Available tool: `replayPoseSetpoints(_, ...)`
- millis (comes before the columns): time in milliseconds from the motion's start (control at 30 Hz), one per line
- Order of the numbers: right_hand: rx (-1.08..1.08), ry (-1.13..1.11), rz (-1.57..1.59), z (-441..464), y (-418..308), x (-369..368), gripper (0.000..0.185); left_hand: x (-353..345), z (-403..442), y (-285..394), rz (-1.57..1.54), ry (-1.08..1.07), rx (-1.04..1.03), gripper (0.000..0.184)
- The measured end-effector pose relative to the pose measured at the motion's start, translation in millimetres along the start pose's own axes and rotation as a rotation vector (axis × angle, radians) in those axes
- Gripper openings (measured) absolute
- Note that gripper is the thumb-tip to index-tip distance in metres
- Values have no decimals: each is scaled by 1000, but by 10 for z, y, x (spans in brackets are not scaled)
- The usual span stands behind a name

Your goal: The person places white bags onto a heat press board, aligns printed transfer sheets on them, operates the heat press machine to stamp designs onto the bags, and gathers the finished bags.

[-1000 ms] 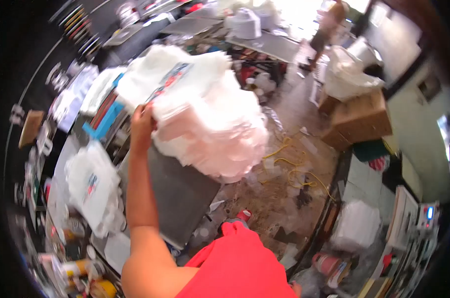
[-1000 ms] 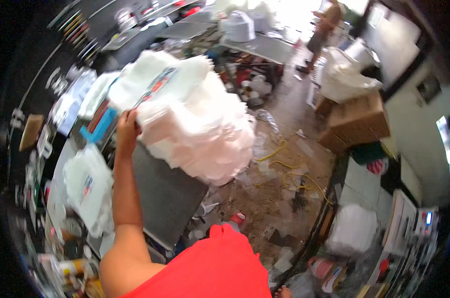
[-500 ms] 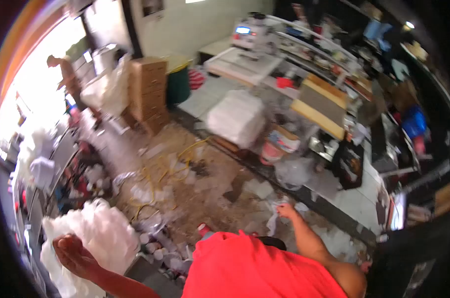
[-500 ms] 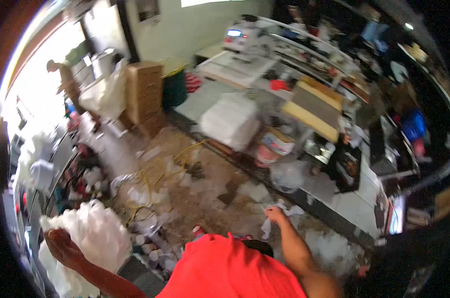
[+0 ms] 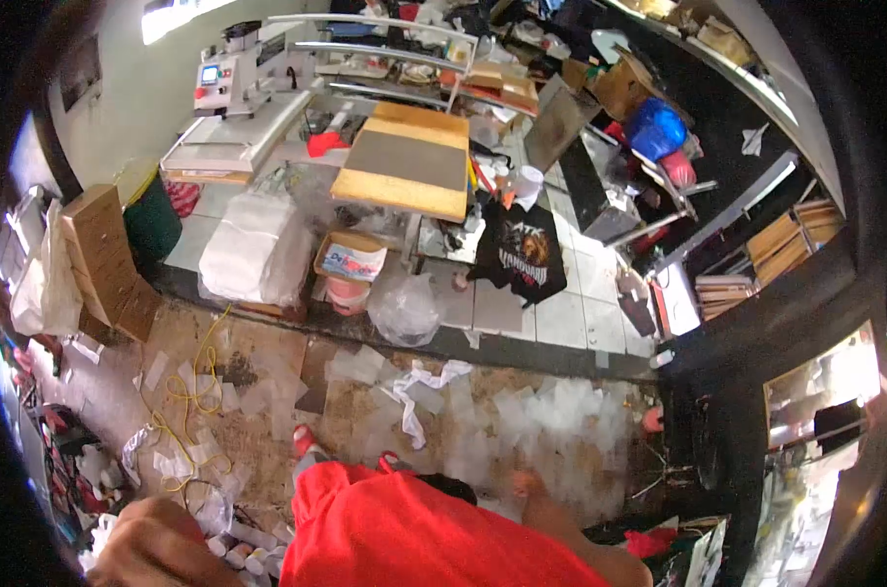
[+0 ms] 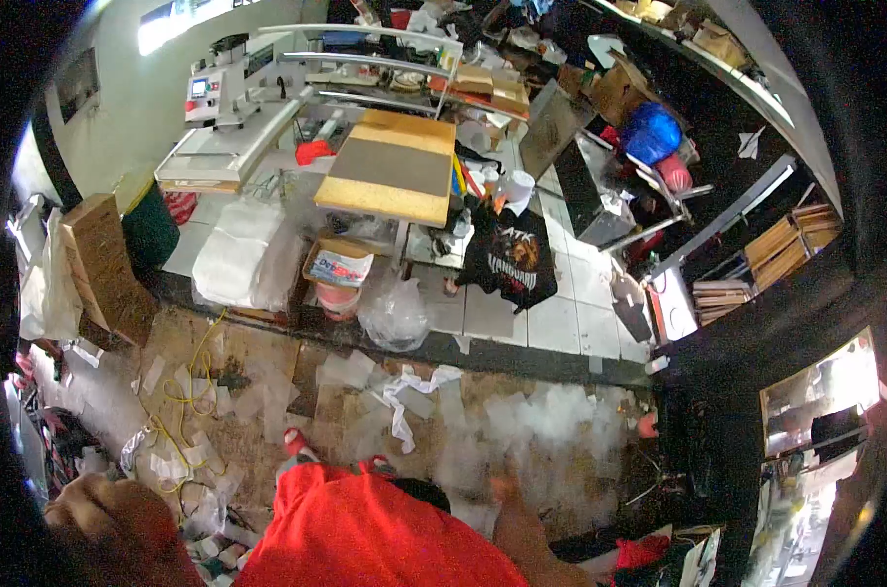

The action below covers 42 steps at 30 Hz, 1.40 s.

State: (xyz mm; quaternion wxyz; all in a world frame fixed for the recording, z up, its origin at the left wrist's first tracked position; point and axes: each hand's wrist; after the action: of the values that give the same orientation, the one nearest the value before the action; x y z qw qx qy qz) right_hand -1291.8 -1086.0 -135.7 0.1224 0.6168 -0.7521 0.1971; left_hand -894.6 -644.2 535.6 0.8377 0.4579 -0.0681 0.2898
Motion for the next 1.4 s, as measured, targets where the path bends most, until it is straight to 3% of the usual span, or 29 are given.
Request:
replayPoseSetpoints(100,7,-12,65,-15,-100,-45,23,124,280,-244,-152,-105,-18,20)
replayPoseSetpoints(267,139,2,37,102,-850,-1,21,605,367,-799,-276,-226,-183,20)
replayPoseSetpoints(333,202,10,-16,175,-1280,12,21,868,285,-883,-255,-204,-92,24)
replayPoseSetpoints(433,293,17,-109,255,-2076,-16,20,1216,-63,-1203,-176,-52,-125,27)
replayPoseSetpoints(567,551,31,-369,833,-3141,-205,21,1622,-796,-1879,364,479,199,7)
replayPoseSetpoints(633,391,-18,-20,252,-4096,-548,25,1879,-1218,-2349,339,682,518,11)
replayPoseSetpoints(667,418,-36,-34,110,-4465,-697,23,2046,-1454,-2716,156,770,755,14)
replayPoseSetpoints(700,493,-54,-156,16,-4817,-824,22,2114,-1814,-3245,132,863,806,15)
replayPoseSetpoints(733,578,-65,-300,-119,-5197,-970,20,2064,-2363,-3711,175,882,1088,17)
replayPoseSetpoints(767,649,-78,-397,-273,-5583,-1123,19,1935,-2841,-4057,445,695,1295,22)
replayPoseSetpoints(800,939,-161,-569,311,-5749,-1251,22,1645,-3433,-4435,580,623,1334,26)
replayPoseSetpoints(833,681,-207,-218,159,-6105,-1485,24,1292,-3830,-4616,643,569,1422,24)
replayPoseSetpoints(867,720,-124,-308,27,-6449,-1671,23,856,-4346,-4827,566,620,1413,24)
replayPoseSetpoints(900,757,-44,-404,-100,-6781,-1841,22,490,-4587,-4821,436,641,1578,27)
replayPoseSetpoints(967,780,-182,-352,-479,-7460,-2147,21,-280,-5136,-4726,237,306,1948,41)
replayPoseSetpoints(1000,818,-125,-338,-194,-7709,-2366,25,-839,-5521,-4672,315,307,1952,46)
replayPoseSetpoints(1033,930,-111,-464,34,-7996,-2523,27,-1243,-5841,-4572,151,144,2031,48)
replayPoseSetpoints(1067,1046,-85,-582,289,-8278,-2679,31,-1257,-5554,-4287,49,323,2148,50)
replayPoseSetpoints(1100,836,-68,-441,-127,-8603,-2824,34,-1232,-5274,-4023,-112,525,2085,49)
replayPoseSetpoints(1133,833,-93,-461,12,-8836,-3036,34,-1187,-5050,-3839,-65,567,2097,48)
replayPoseSetpoints(1167,916,47,-468,283,-9036,-3263,37,-1160,-4824,-3694,-16,607,2107,48)
replayPoseSetpoints(1200,1000,187,-469,492,-9277,-3460,41,-1122,-4592,-3594,-62,960,2198,46)
replayPoseSetpoints(1233,946,125,-451,572,-9535,-3592,49,-837,-4208,-3503,-95,980,2323,45)
replayPoseSetpoints(1267,940,99,-456,448,-9763,-3685,49,-1490,-4816,-3447,-127,1140,2289,38)
replayPoseSetpoints(1333,870,327,-424,194,-10096,-3809,56,-1208,-4230,-3458,-460,1755,2153,29)
replayPoseSetpoints(1400,793,323,-339,600,-10292,-3972,62,-930,-3704,-3626,-397,1596,2334,27)
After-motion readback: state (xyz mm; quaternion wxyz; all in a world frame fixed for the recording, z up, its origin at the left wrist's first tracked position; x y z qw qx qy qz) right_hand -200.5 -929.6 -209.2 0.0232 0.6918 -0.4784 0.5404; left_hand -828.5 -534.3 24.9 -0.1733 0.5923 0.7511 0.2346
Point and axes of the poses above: each hand's wrist, its own z-axis towards the middle knuckle, its own x-axis out of the back of the hand, y = z × x, and after that the axes turned 4 degrees about -y, right-handed
